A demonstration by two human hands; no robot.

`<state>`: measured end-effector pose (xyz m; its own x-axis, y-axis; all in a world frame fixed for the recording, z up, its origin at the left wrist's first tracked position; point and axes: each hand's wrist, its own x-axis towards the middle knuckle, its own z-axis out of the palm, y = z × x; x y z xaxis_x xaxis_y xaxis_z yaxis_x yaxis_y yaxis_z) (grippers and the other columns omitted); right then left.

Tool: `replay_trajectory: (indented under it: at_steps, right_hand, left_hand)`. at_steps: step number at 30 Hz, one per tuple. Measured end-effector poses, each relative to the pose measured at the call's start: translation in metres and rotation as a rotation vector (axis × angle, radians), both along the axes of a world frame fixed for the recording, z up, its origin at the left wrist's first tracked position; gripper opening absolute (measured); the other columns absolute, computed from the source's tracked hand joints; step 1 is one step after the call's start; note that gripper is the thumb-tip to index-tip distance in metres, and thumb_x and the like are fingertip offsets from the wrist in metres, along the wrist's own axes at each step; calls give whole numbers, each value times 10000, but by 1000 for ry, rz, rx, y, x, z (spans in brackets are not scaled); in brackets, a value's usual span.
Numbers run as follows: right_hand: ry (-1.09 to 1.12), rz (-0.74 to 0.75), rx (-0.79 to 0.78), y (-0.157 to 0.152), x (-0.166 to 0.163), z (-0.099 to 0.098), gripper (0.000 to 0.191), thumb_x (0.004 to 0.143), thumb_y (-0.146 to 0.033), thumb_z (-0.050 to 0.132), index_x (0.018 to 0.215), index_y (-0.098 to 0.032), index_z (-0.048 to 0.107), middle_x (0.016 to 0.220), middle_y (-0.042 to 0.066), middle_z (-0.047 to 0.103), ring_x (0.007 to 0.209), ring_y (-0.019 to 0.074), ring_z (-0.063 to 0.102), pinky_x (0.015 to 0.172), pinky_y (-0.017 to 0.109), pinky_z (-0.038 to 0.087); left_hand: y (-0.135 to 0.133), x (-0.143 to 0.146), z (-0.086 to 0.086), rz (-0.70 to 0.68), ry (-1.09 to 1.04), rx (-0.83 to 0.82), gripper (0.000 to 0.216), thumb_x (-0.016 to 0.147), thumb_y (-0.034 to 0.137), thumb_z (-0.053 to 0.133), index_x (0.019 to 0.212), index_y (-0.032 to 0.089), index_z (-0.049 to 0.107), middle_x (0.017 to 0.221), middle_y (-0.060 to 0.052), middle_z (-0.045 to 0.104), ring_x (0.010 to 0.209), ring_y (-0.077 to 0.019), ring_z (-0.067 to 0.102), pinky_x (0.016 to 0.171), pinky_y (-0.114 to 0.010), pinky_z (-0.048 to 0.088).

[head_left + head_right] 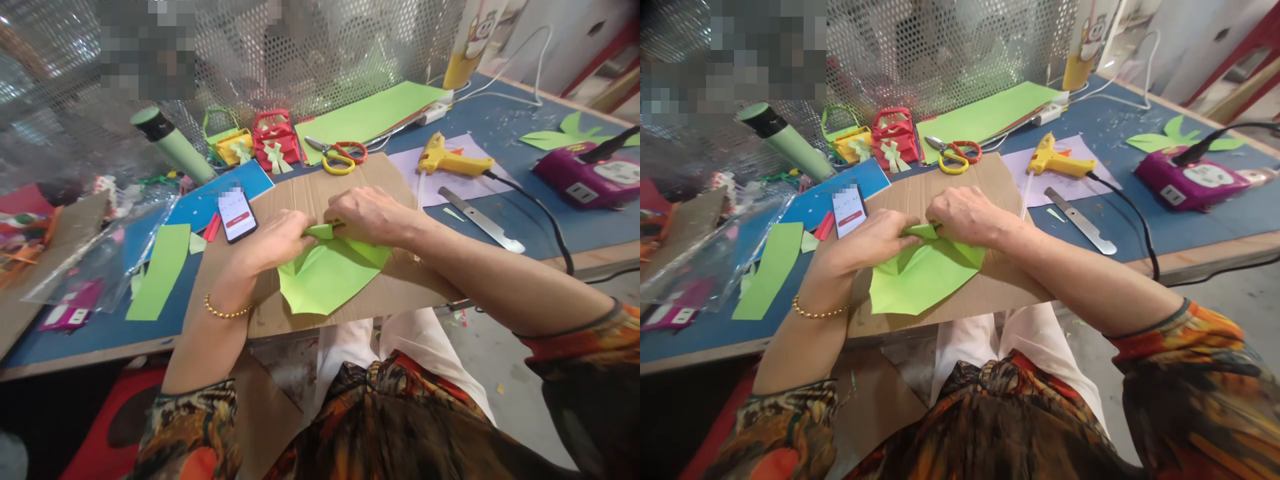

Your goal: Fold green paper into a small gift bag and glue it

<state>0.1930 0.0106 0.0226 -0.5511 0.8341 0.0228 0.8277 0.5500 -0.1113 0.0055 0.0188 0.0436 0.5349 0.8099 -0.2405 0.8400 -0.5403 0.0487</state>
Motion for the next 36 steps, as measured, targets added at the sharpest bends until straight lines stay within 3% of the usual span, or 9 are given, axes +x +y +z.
replay_trajectory:
  at_steps: [9, 15, 19, 24, 30, 36]
  right_hand:
    - [-22, -31, 15, -3, -3, 0, 306, 957, -215, 494, 1082, -158, 768, 1099, 147, 761, 875, 215, 643, 602, 318, 223]
    - [104, 34, -50, -5, 3, 7, 374, 879, -170, 538, 1180, -192, 758, 1165, 112, 759, 949, 221, 663, 643, 309, 307]
    - [135, 59, -27, -4, 0, 5, 325, 930, -276, 573, 1171, -179, 767, 1113, 113, 770, 907, 202, 649, 646, 304, 312]
    - [70, 58, 55, 2, -2, -3, 243, 911, -191, 559, 956, -181, 798, 923, 100, 770, 779, 184, 604, 644, 323, 276]
    - [31, 14, 62, -4, 7, 10, 220, 911, -217, 594, 794, -201, 779, 819, 95, 753, 778, 211, 607, 846, 385, 359]
    - [-24, 69, -3, -11, 12, 16, 182, 885, -189, 621, 821, -209, 790, 781, 80, 752, 743, 194, 620, 752, 352, 367]
  left_hand:
    - [-1, 3, 2, 38, 21, 27, 191, 925, 259, 558, 846, 170, 708, 826, -103, 739, 786, -235, 677, 616, -308, 384]
    - [0, 3, -1, 46, 46, 31, 243, 898, 220, 543, 1004, 160, 753, 917, -128, 763, 896, -272, 713, 698, -324, 460]
    - [1, 1, -6, -1, 14, 31, 291, 911, 240, 541, 1101, 164, 749, 966, -139, 771, 945, -287, 716, 734, -337, 470]
    - [1, -1, -5, -17, -45, -24, 228, 899, 295, 581, 1007, 183, 747, 867, -91, 746, 843, -245, 697, 678, -311, 444]
    - [2, -5, 2, 94, -81, -125, 192, 823, 352, 657, 717, 192, 671, 625, -5, 607, 611, -168, 577, 545, -290, 344]
    - [1, -4, -1, -20, -121, -156, 118, 817, 284, 634, 776, 190, 693, 594, 30, 511, 587, -136, 478, 565, -287, 310]
